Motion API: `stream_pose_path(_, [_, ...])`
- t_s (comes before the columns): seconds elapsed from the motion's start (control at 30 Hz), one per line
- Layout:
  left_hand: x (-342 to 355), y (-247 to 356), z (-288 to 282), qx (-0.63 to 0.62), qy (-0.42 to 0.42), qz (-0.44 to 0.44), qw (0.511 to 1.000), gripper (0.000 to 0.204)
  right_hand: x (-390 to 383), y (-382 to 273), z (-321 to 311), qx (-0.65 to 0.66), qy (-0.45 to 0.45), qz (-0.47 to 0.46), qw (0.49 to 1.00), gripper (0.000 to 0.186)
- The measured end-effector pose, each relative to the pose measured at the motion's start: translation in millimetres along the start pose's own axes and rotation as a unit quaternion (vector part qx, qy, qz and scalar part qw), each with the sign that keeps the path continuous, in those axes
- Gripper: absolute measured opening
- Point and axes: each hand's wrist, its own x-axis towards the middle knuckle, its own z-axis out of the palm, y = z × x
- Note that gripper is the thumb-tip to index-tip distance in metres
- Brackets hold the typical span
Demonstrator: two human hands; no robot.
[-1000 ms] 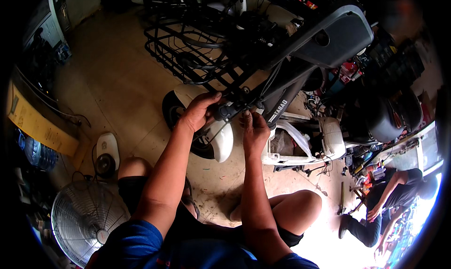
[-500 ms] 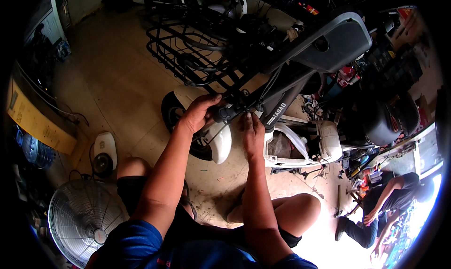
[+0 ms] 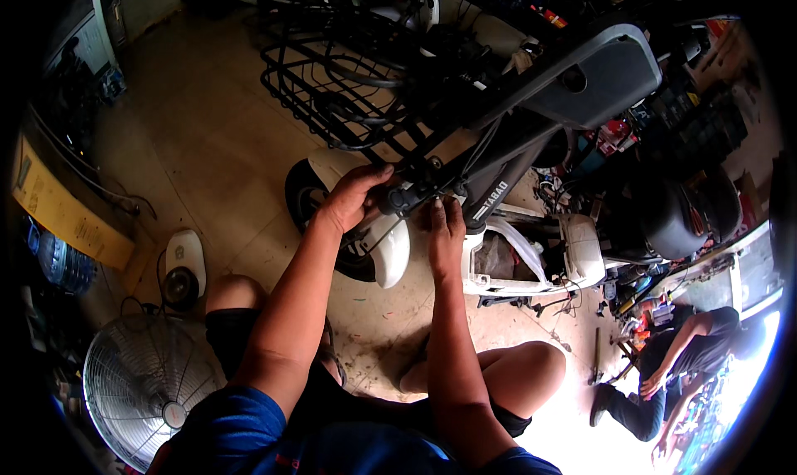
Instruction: The person sits on the floor in a workshop and uses a wrench to loosen bolts on the front basket of a white scooter. They remove the basket and the front headlight cover, then use a power drill to remove a screw from the cover. Finally, they reconnect the wiring and reattach the headlight cover to the scooter's front fork.
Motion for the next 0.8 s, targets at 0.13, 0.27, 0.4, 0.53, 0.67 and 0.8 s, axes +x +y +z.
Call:
stream_pose_path(0.13, [-0.1,1.4,-5.1,0.01,0.001,0.004,1.0,0.032,-1.1,-7.8,-0.2,0.01,-0.01,0.02,1.0,0.029])
stream_pose_path(0.27, [2.4,-0.3,-1.5,0.011,-0.01,0.012,1.0,0.031,1.8,0.8,-0.6,-0.008,0.009,-0.014,1.0,0.028])
stream_pose_path(0.4, [-5.3,4.8,7.0,0.015,0.017,0.0,1.0,0.03,2.2,0.0,-2.7,0.032,-0.009,0.035,0.999,0.026])
stream_pose_path(0.53, [0.7,0.4,-4.8,0.015,-0.005,0.008,1.0,0.03,-1.1,-11.5,4.1,0.051,-0.012,0.034,0.998,0.025])
stream_pose_path(0.67, [-1.1,2.2,0.4,0.027,0.0,0.008,1.0,0.03,0.0,-2.9,-5.6,0.028,-0.017,0.031,0.999,0.024])
stream_pose_path(0.8, [-5.0,5.3,8.7,0.022,0.01,0.014,1.0,0.03,-4.0,-16.6,5.3,-0.051,0.02,-0.031,0.998,0.025])
